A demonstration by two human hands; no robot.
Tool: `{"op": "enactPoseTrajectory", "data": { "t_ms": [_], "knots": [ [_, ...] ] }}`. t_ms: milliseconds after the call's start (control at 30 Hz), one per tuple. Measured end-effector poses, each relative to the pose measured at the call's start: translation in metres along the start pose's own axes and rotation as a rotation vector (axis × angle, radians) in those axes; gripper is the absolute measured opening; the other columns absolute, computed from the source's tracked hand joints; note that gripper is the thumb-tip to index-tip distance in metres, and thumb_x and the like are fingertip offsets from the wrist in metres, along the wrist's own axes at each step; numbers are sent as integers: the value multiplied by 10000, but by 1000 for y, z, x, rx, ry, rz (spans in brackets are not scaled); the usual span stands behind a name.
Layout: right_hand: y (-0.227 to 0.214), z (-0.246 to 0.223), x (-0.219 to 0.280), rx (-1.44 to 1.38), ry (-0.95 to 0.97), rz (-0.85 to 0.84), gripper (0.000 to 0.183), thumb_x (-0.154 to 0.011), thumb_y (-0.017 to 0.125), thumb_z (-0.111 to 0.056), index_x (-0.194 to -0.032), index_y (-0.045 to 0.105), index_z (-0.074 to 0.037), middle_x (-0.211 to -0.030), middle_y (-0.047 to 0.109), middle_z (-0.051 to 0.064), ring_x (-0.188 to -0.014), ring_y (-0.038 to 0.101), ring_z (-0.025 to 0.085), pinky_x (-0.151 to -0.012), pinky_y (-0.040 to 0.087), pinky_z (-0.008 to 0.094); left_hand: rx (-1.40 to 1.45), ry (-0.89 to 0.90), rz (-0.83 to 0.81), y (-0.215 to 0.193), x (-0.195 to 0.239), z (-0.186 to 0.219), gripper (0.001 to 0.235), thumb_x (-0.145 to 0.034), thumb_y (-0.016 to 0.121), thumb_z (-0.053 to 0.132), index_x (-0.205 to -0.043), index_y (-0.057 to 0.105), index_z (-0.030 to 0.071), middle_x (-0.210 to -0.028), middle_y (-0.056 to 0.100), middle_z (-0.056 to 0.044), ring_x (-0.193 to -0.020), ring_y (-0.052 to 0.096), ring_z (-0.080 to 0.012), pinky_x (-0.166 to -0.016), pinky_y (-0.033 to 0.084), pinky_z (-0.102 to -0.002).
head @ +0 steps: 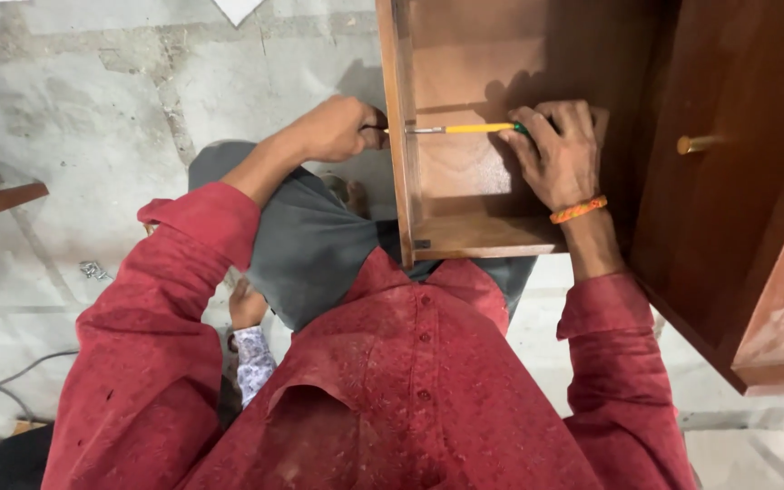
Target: The person sits on the floor with a wooden drawer unit on their lap and uses a screwdriver to drive screws that fasten a metal knob to the drawer front. They pick up small screws from the floor, tighten them, then lift and stack the finished wooden units with other completed furniture.
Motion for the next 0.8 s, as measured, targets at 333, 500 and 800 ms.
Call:
{"op": "enactPoseTrajectory", "data": {
  "t_ms": [333,500,800],
  "knots": [
    [-10,-9,-4,40,-43,24,224,-995,841,-231,-1164,768,-102,-1079,653,75,-1055,583,294,-924,502,461,-59,-62,-4,-2,4,6,231,-927,650,199,-1030,760,24,-846,695,-272,-772,665,-451,-730,528,-519],
    [-7,-3,-2,4,-25,24,237,-1024,840,-222,-1204,761,-91,-1118,651,94,-1081,583,306,-947,522,434,-42,-38,-4,-3,3,7,229,-911,654,195,-1031,777,43,-832,702,-262,-770,663,-450,-717,523,-526],
    [-5,-2,-3,-34,-12,2,246,-996,850,-196,-1190,760,-75,-1107,654,101,-1070,589,310,-939,526,431,-52,-99,-35,-3,2,6,237,-903,638,160,-1056,770,35,-871,719,-255,-800,694,-417,-741,544,-498]
  ]
}}
Point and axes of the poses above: each hand's wrist, its own x-axis away from the middle knuckle, its own y-axis out of the palm, z = x × y, the point moved 4 cm from there along -x, towards the middle knuckle
